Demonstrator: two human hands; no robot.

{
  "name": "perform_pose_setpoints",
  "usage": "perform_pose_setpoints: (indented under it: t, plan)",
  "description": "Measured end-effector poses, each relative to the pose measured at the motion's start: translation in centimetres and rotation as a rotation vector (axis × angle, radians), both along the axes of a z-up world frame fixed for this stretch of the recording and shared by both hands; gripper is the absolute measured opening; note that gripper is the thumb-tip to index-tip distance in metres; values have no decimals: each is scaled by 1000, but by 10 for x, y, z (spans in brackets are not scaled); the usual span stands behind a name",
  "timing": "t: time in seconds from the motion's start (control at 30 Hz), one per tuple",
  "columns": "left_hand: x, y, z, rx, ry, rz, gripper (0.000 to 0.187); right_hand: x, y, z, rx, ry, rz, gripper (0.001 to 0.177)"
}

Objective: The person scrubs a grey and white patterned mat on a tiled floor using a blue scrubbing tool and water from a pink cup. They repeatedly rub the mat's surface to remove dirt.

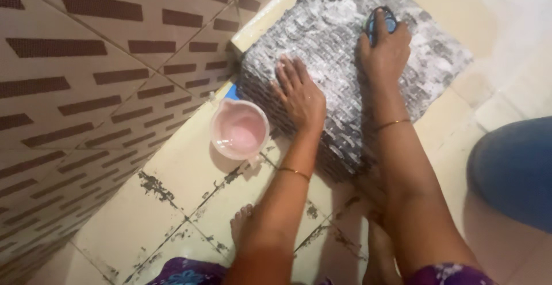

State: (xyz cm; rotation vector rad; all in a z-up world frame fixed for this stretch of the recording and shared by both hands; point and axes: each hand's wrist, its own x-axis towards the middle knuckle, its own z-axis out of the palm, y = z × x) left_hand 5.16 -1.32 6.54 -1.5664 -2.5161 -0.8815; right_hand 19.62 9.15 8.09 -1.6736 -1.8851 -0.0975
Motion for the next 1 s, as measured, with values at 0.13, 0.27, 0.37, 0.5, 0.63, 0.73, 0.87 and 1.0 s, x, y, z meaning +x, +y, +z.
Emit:
perform_pose_setpoints:
  t: [0.13, 0.27, 0.37, 0.5, 0.63, 0.73, 0.87, 1.0]
  plan:
    - [-5, 20, 10, -306, 96, -137, 47, -3, 5, 12, 38, 14, -3, 55]
    - [-10, 61, 10, -73, 127, -176, 56, -5, -10, 13, 6, 17, 6, 57]
    - [-22, 73, 6, -146, 130, -267, 72, -8, -16, 22, -5, 46, 13, 58]
    - [-22, 46, -2, -256, 123, -220, 76, -10, -37, 30, -74, 50, 31, 61]
    - [-27, 14, -6, -191, 98, -174, 77, -15, -63, 34, -129, 69, 38, 62]
    - [-26, 10, -8, -193, 105, -155, 74, -18, -61, 37, -152, 83, 8, 62]
    - [-25, 18, -10, -86, 78, -62, 70, -35, -69, 40, -404, 199, 180, 59]
    - [-25, 12, -8, -100, 56, -12, 64, -38, -71, 42, -372, 158, 266, 55]
